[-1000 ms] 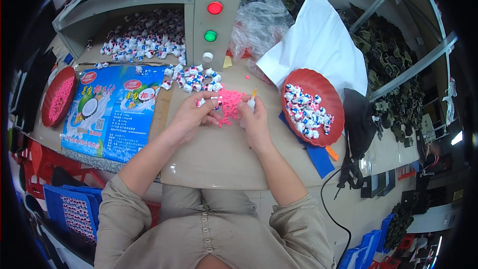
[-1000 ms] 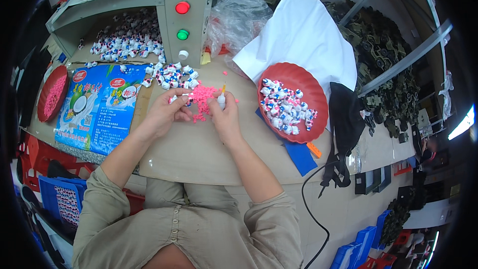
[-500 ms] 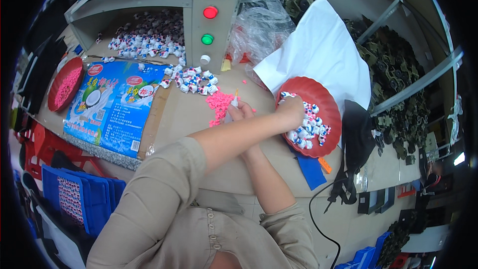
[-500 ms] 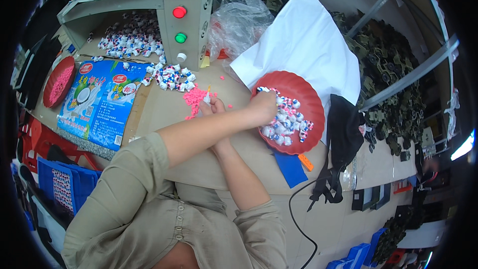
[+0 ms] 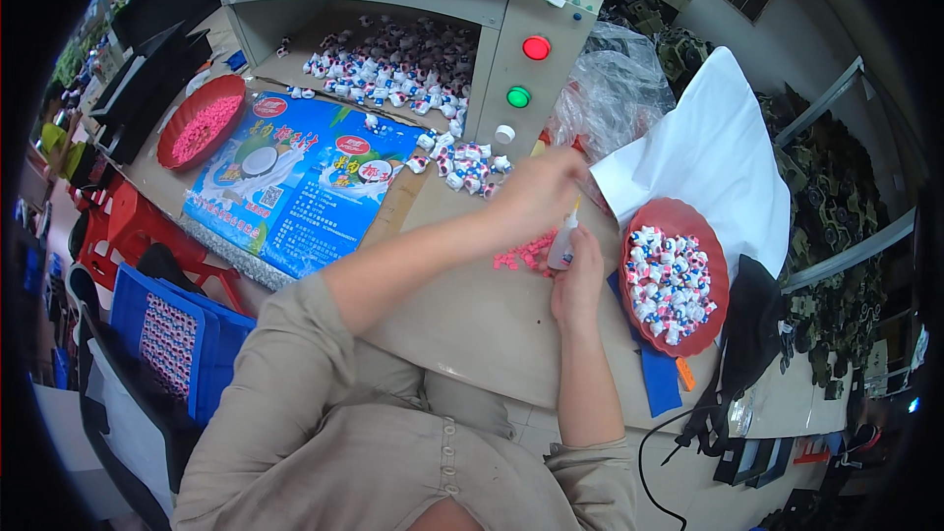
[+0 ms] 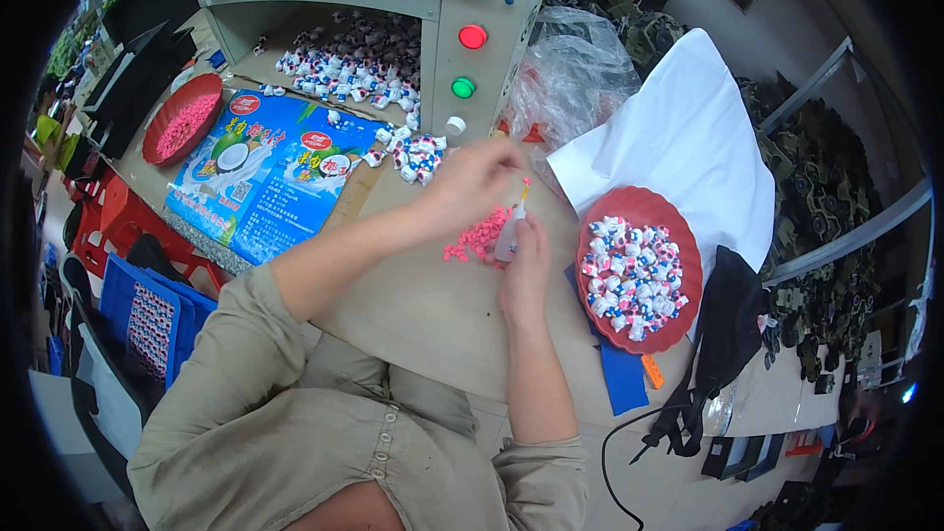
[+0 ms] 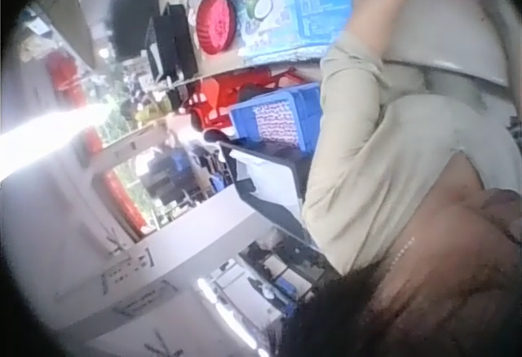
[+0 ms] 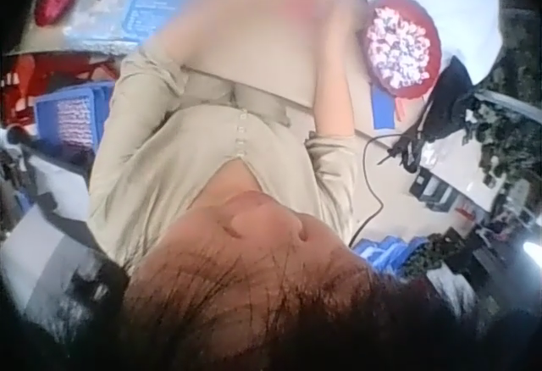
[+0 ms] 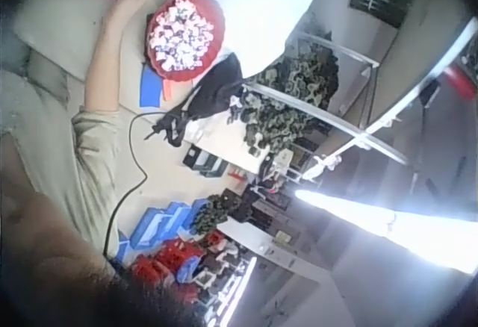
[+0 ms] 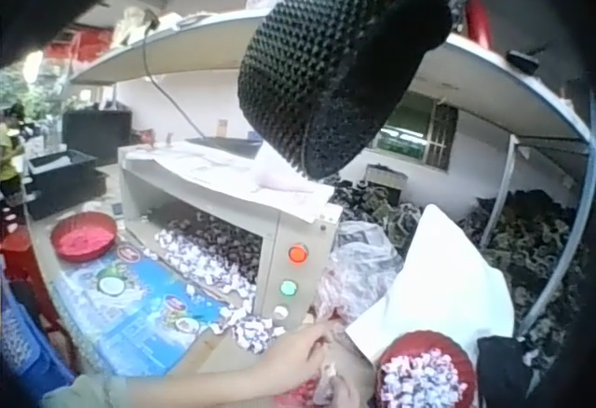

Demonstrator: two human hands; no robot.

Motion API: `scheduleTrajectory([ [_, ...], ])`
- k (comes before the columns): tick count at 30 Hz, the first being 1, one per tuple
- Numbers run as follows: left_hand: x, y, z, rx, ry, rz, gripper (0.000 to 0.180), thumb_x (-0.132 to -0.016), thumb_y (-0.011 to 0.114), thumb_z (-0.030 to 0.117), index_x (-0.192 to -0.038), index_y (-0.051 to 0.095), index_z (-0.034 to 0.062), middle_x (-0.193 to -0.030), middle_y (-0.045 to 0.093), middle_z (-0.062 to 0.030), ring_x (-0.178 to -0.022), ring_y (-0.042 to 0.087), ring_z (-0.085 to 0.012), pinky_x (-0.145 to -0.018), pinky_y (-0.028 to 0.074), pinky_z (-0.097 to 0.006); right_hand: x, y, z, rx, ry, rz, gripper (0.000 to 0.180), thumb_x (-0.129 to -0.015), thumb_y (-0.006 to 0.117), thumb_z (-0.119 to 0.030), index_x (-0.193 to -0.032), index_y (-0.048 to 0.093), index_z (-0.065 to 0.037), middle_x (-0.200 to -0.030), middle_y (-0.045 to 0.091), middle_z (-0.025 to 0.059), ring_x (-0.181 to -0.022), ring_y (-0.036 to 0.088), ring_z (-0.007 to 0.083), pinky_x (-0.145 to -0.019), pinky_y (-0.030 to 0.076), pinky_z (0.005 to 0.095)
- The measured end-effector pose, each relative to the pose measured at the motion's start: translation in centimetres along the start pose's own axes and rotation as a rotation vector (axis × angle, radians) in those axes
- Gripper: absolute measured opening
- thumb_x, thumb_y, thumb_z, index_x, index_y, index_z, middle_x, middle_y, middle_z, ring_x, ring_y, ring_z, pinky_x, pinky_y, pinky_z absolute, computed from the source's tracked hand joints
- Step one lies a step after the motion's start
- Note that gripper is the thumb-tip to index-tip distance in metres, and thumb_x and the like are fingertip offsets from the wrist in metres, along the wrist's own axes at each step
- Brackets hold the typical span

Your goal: The person applies glue from a bottle to small plastic components, then attaches them to figurines by hand.

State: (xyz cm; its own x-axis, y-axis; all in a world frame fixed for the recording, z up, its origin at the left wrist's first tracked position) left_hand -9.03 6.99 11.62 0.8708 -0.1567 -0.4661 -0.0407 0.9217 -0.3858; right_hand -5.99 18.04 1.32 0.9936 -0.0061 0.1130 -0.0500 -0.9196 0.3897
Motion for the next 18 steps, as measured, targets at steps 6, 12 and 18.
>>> scheduleTrajectory([
  [6,3.9,-11.4,-10.3,-0.847,-0.202,0.177,0.018,-0.072,0.060,0.016,-0.083,0.055,0.0027,-0.085,0.055,-0.0146,-0.073,0.055,-0.0292,-0.067,0.043,-0.039,-0.2,0.6,-0.5,0.057,-0.026,-0.023,0.030,-0.085,0.042,-0.016,-0.109,0.042,0.001,-0.082,0.053,0.0083,-0.058,0.053,0.0148,-0.047,0.042,0.0250],
  [12,4.5,-11.2,-11.8,-0.583,-0.366,-0.015,0.032,-0.073,0.063,0.026,-0.091,0.057,-0.0007,-0.090,0.055,-0.0169,-0.076,0.056,-0.0278,-0.067,0.044,-0.037,0.1,0.3,-1.0,0.064,-0.082,0.019,0.032,-0.085,0.048,-0.018,-0.110,0.040,0.000,-0.085,0.054,0.0079,-0.056,0.052,0.0124,-0.048,0.041,0.0206],
  [18,6.2,-3.3,-10.2,0.971,-0.755,-0.173,0.024,-0.081,0.056,0.014,-0.100,0.055,0.0003,-0.093,0.055,-0.0084,-0.080,0.055,-0.0149,-0.071,0.046,-0.028,-0.3,-1.1,-1.8,0.003,-0.203,0.036,0.030,-0.080,0.058,-0.017,-0.103,0.046,-0.002,-0.085,0.054,0.0062,-0.063,0.050,0.0104,-0.053,0.039,0.0207],
])
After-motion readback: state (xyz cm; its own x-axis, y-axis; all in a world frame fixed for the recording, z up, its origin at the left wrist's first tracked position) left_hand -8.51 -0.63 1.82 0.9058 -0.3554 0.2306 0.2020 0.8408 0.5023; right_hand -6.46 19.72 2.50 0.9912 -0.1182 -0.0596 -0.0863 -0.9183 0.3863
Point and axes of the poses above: each hand's wrist, its own x-axis away from the middle knuckle, its own y-axis out of the palm, z = x × y, the point moved 7 cm from there along -x, towards the middle knuckle
